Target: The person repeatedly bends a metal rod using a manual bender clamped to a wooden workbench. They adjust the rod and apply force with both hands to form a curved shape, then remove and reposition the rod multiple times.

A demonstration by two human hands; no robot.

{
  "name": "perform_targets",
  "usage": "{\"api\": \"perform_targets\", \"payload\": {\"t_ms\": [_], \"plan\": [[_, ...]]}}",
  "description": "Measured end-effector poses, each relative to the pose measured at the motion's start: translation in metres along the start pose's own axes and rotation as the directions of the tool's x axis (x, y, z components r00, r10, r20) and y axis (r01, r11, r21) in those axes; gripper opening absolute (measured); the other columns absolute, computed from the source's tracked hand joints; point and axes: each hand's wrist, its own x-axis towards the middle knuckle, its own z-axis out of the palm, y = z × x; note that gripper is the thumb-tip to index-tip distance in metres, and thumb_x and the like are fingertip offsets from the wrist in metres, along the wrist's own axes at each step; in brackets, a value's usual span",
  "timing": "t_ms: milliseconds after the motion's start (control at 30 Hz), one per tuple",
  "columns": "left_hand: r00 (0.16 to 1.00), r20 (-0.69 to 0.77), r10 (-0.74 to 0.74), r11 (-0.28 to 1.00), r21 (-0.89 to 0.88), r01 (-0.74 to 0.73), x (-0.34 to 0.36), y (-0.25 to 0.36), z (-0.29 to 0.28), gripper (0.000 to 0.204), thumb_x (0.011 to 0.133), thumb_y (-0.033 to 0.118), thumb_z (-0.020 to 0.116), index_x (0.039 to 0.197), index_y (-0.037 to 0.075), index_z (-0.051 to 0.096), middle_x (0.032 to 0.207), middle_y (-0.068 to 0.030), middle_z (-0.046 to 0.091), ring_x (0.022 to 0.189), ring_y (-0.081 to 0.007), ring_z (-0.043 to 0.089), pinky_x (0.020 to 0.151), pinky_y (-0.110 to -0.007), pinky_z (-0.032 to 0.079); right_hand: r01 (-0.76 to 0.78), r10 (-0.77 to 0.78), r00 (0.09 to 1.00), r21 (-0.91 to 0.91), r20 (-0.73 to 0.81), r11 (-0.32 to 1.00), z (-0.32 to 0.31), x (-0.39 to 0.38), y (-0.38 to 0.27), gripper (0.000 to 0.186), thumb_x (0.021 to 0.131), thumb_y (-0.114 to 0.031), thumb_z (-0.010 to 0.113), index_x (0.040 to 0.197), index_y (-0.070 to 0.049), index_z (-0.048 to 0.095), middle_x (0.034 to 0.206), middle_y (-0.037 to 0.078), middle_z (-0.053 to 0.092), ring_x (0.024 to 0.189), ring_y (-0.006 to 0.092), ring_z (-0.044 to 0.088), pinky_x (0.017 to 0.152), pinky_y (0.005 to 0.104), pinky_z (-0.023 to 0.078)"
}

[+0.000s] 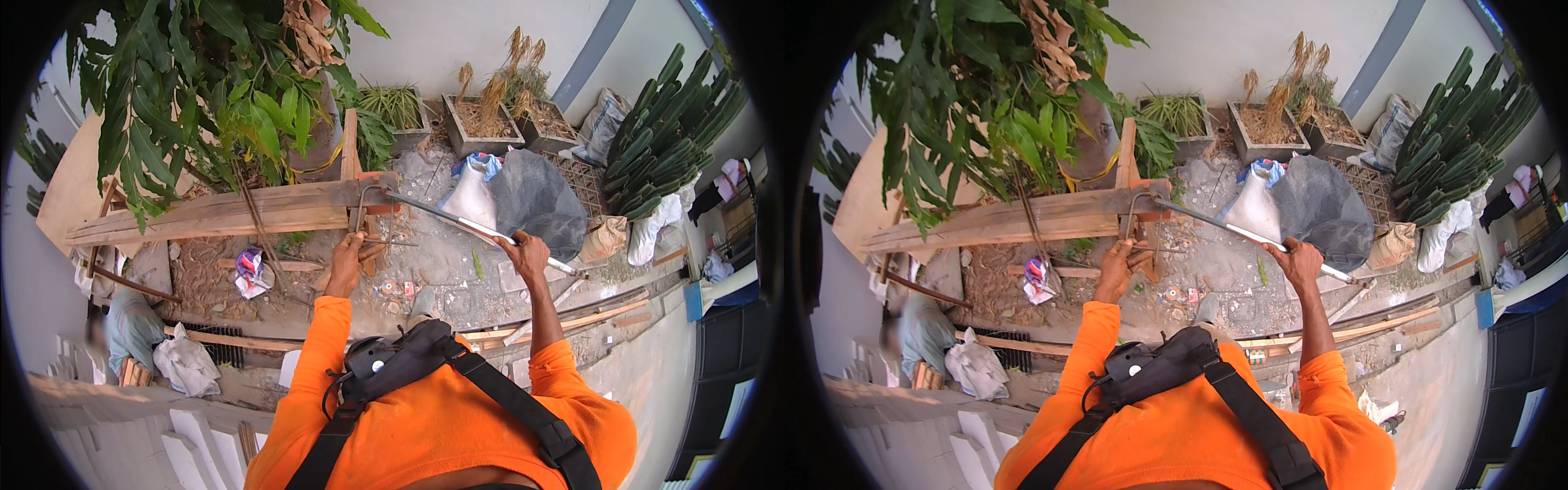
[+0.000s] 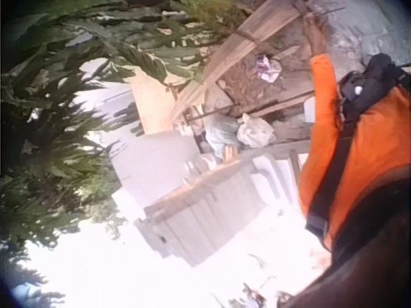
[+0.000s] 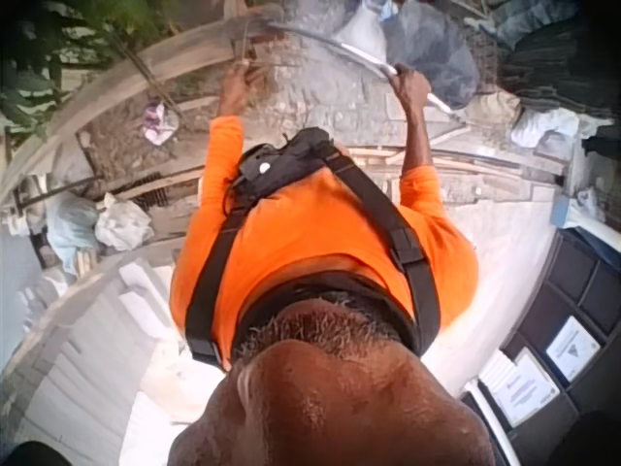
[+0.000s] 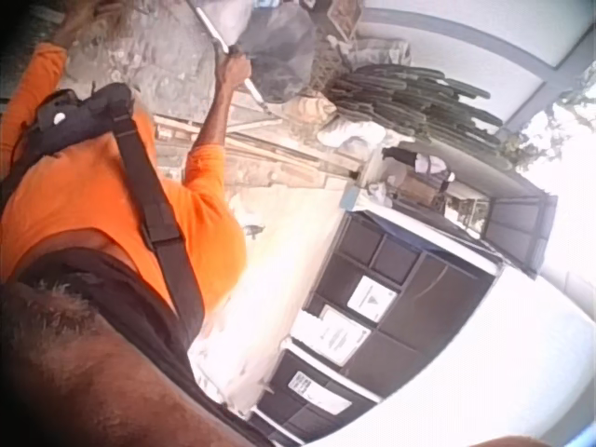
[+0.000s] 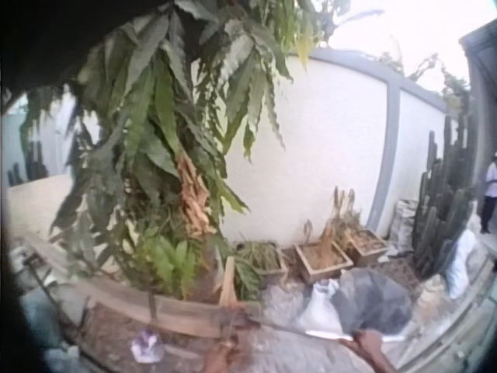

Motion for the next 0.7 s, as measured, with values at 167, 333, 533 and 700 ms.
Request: {"api": "perform_targets", "payload": {"t_ms": [167, 333, 533, 700], "plan": [[0.997, 0.057, 0.043, 0.986, -0.164, -0.033, -0.004, -0.019, 0.031, 0.006, 0.109, 0.014, 0.053, 0.11, 0.009, 0.052, 0.13, -0.0195, 0.068, 0.113, -0.0331, 0.072, 0.095, -0.039, 0.061, 0.011, -0.03, 0.998, 0.301, 0.059, 0.953, -0.02, 0.044, -0.005, 0.072, 0.076, -0.074, 0.077, 0.079, -0.003, 0.077, 0.057, 0.009, 0.063, 0.056, 0.024, 0.063, 0.057, 0.0422, 0.048], [0.992, 0.053, 0.115, 0.934, -0.346, -0.089, 0.006, -0.05, 0.072, 0.004, 0.107, 0.008, 0.052, 0.107, 0.011, 0.05, 0.135, -0.0215, 0.065, 0.12, -0.0348, 0.069, 0.105, -0.041, 0.057, -0.149, -0.078, 0.949, 0.65, 0.307, 0.745, 0.01, 0.022, -0.07, 0.058, 0.081, -0.056, 0.085, 0.077, 0.0, 0.072, 0.057, 0.0, 0.052, 0.056, 0.0125, 0.049, 0.052, 0.0372, 0.037], [0.976, 0.099, 0.195, 0.923, -0.356, -0.149, 0.025, -0.064, 0.097, 0.024, 0.106, 0.007, 0.053, 0.13, 0.008, 0.053, 0.142, -0.0212, 0.06, 0.129, -0.0336, 0.063, 0.114, -0.041, 0.052, -0.195, -0.17, 0.913, 0.762, 0.371, 0.617, 0.055, 0.033, -0.12, 0.05, 0.085, -0.048, 0.085, 0.082, 0.001, 0.074, 0.059, -0.001, 0.05, 0.057, 0.0111, 0.045, 0.052, 0.0361, 0.034], [0.954, 0.081, 0.287, 0.931, -0.259, -0.258, 0.036, -0.061, 0.099, 0.021, 0.106, 0.006, 0.055, 0.126, 0.009, 0.055, 0.143, -0.0205, 0.059, 0.131, -0.0335, 0.061, 0.115, -0.043, 0.05, -0.222, -0.297, 0.839, 0.785, 0.456, 0.579, 0.065, 0.089, -0.127, 0.041, 0.09, -0.037, 0.082, 0.082, 0.002, 0.073, 0.06, -0.001, 0.051, 0.059, 0.0102, 0.044, 0.054, 0.0353, 0.035]]}}
